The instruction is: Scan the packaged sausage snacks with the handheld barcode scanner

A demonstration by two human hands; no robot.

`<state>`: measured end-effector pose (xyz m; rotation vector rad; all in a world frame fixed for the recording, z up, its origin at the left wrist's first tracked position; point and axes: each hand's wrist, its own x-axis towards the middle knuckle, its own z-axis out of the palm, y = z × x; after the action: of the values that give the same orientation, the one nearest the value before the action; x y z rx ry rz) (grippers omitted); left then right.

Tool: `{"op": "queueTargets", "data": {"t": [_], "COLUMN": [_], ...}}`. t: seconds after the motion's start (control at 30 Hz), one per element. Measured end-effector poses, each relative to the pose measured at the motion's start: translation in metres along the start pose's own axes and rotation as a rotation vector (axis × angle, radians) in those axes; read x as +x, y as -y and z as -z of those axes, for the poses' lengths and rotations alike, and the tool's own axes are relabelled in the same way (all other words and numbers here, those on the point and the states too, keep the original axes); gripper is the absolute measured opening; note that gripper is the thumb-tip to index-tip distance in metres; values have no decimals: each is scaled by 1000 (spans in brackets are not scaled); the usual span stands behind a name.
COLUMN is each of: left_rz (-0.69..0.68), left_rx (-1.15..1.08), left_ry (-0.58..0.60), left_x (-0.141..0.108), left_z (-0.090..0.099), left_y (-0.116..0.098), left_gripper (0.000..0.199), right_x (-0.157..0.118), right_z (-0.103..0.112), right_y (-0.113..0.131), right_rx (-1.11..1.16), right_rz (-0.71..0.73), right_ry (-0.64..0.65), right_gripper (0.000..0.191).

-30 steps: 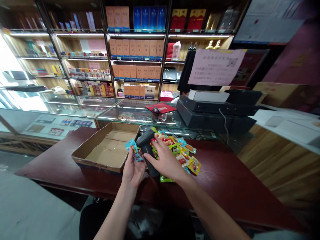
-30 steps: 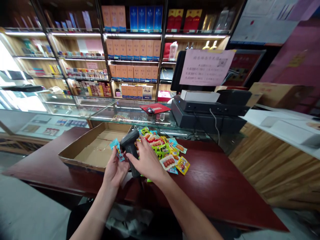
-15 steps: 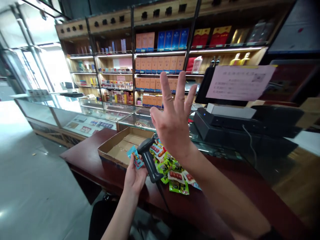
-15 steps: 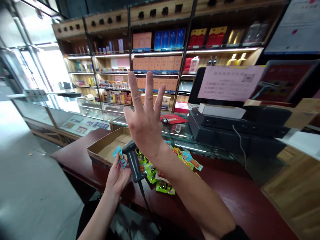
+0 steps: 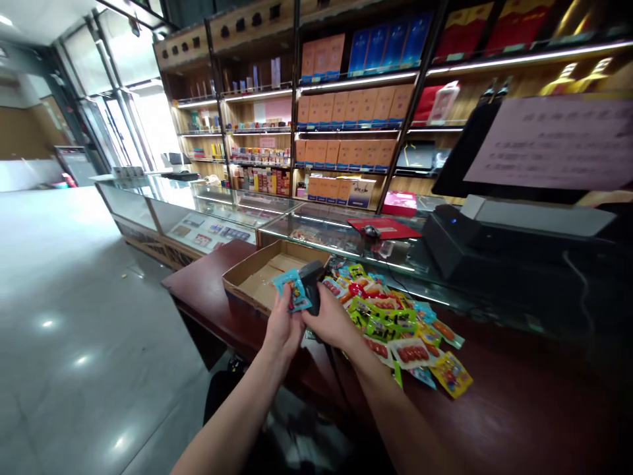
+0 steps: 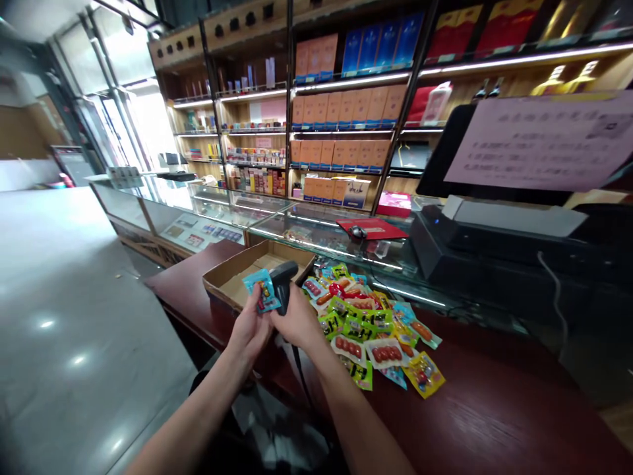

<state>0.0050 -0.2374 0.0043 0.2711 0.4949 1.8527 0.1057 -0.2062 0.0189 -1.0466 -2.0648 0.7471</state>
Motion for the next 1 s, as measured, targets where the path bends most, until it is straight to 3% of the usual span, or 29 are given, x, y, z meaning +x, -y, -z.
{"op": "queueTargets", "data": {"t": [0.13,0.23,0.33,0.4,0.5,0.7,0.83,1.0], "left_rz": [-21,-144,-220,-158,-93,-140,-151,-126], "left_rx": [189,462,608,687,800,941,960,958], "left_ry": [50,26,13,57,75,-6,-12,0], "left_x": [-1,9,27,38,44,26,20,27], "left_z": [-2,7,15,19,25,45,53,57], "left_y": [-2,-25,-57,-78,-112,-171,-186,-184], "left_gripper": [29,31,33,38,42,38,39,39], "right_x": [7,-4,-21,-30,-38,-34,-29,-28], "right_z": [4,12,8,-3,-27,-69,-80,-79], "right_y": [-19,-27,-18,-4,17,37,42,40], "right_rx": [25,211,428,510,451,406,434,425], "right_rz": [-97,-215,-275,-242,-108,-54,-46,-76], "right_ry": [-63,-100,13,112,135,227,232,229], "right_gripper": [34,26,19,23,19,17,16,22]}}
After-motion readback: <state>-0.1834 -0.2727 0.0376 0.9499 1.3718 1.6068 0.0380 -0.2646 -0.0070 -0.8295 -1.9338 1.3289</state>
